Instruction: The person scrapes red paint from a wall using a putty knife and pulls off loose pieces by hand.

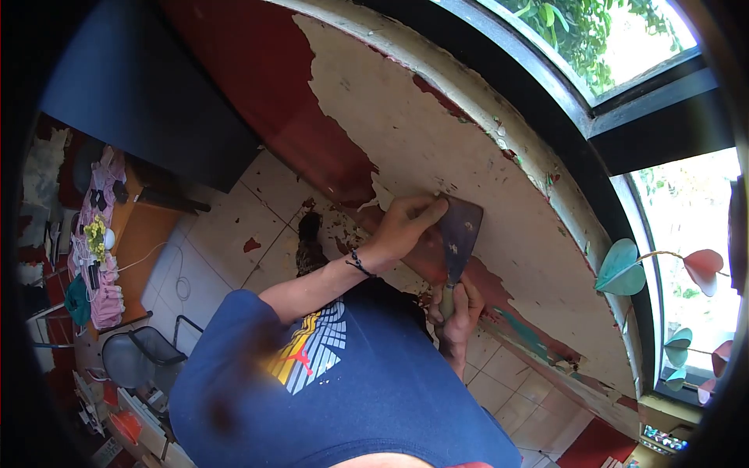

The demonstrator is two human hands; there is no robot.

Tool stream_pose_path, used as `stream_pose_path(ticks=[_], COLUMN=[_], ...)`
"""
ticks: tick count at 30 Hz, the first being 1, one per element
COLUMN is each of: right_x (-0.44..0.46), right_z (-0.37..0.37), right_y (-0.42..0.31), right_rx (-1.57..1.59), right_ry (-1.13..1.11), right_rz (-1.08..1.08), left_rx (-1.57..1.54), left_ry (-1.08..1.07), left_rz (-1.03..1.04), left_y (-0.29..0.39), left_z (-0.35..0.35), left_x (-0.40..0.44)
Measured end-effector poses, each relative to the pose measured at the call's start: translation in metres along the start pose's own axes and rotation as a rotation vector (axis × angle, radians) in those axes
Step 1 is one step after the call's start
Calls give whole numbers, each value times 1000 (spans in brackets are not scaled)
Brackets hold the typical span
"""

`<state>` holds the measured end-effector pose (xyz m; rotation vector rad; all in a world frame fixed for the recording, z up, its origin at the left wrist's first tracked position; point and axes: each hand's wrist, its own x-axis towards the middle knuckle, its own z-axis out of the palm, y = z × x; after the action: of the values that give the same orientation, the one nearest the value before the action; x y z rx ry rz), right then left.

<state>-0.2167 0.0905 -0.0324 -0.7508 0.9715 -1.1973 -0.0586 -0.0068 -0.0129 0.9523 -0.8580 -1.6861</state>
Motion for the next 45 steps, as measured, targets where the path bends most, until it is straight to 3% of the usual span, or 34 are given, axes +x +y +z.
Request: stream_pose_path(ticks=[2,12,24,27,29,32,34,37,45], right_x=[4,-6,-4,-12,-10,-4,0,-5,-6], right_z=[11,12,20,16,12,12,22,17,23], right_y=[-3,11,1,2,2,2,3,2,-6], right_rx=[27,56,101,105,102,114,109,85,85], right_ry=[-2,-1,-39,-11,8,-12,-93,-17,-65], right_rz=[1,-30,-18,-30,-32,-5,-43,-50,-19], left_rx=[-31,17,68,-57,91,-45,-19,-4,14], left_ry=[107,-10,78,72,-4,54,55,57,107], left_rz=[5,46,127,91,140,104,95,84,122], left_y=[12,2,16,-2,-11,-2,12,11,17], left_z=[1,3,7,7,6,9,8,8,13], left_x=[-1,2,-1,2,5,4,1,0,-2])
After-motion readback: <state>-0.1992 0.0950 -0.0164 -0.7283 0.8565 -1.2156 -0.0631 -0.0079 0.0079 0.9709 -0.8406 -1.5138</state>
